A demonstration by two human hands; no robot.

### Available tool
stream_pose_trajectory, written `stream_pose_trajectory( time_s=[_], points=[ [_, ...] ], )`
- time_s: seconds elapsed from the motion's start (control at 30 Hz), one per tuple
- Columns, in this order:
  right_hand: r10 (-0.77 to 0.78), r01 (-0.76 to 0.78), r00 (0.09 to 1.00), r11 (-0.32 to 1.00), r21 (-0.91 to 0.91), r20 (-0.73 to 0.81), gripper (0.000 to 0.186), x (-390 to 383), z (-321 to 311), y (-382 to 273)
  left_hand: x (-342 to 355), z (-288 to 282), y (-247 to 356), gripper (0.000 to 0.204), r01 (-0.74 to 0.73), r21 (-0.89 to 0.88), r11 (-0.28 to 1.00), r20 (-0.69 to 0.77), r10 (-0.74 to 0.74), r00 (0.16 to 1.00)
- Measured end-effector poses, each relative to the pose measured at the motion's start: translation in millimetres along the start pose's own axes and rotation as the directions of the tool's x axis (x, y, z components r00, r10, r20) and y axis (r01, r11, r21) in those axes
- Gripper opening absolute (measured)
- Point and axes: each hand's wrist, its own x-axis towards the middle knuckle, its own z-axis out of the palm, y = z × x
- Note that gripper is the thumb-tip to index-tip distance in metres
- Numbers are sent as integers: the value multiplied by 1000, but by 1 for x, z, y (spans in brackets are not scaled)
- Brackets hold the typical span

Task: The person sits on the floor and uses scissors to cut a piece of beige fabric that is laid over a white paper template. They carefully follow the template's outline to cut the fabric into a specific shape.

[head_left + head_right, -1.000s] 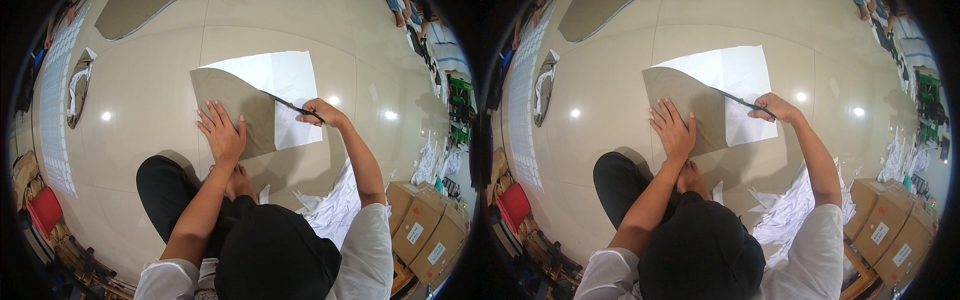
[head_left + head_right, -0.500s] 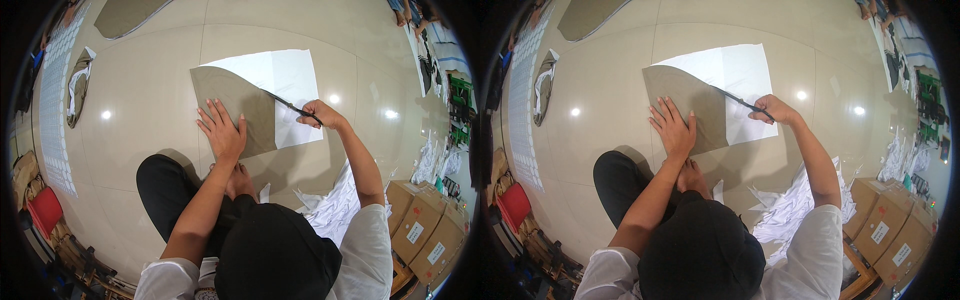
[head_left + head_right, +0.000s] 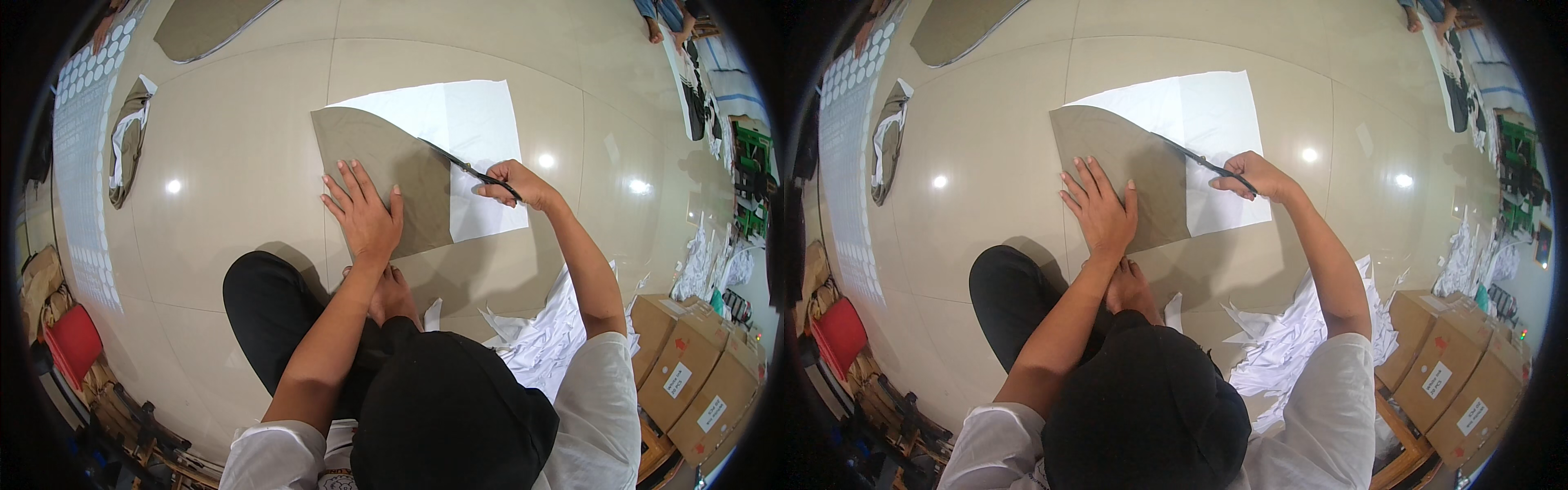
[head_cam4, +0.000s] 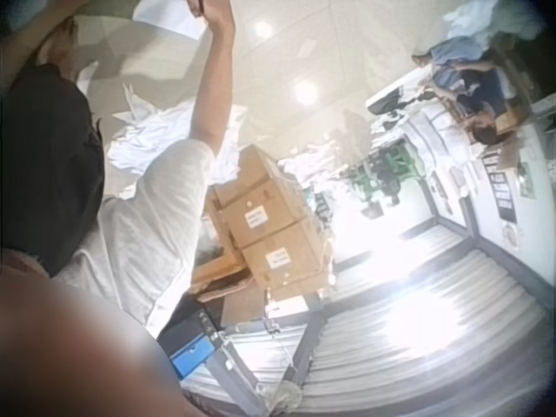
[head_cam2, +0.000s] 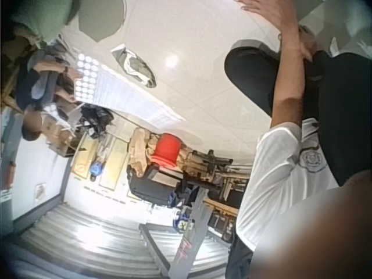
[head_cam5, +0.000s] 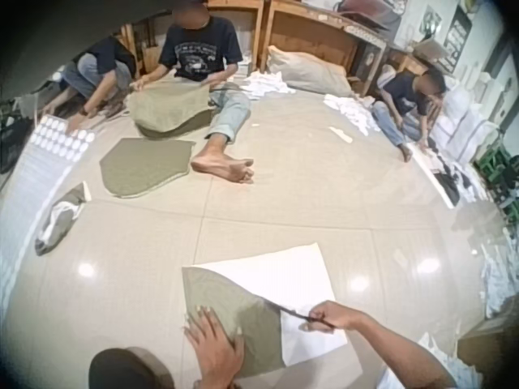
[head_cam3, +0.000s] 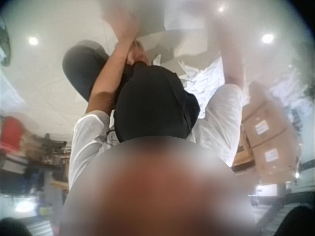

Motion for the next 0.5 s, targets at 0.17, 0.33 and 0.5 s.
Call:
stream_pose_trajectory(
  time_s=[0.17, 0.33, 0.5],
  points=[
    [-1, 1, 1000, 1000, -1, -9, 43, 2, 4, -3, 0, 0, 0, 92, 5, -3, 1000, 2, -5, 1000],
    [-3, 4, 1000, 1000, 22, -16, 42, 4, 7, -1, -1, 1, 0, 91, 3, 2, 1000, 5, -3, 1000],
    [-19, 20, 1000, 999, 42, -16, 41, 4, 8, 3, -1, 2, -1, 91, 2, -4, 1000, 7, -2, 1000]
  ],
)
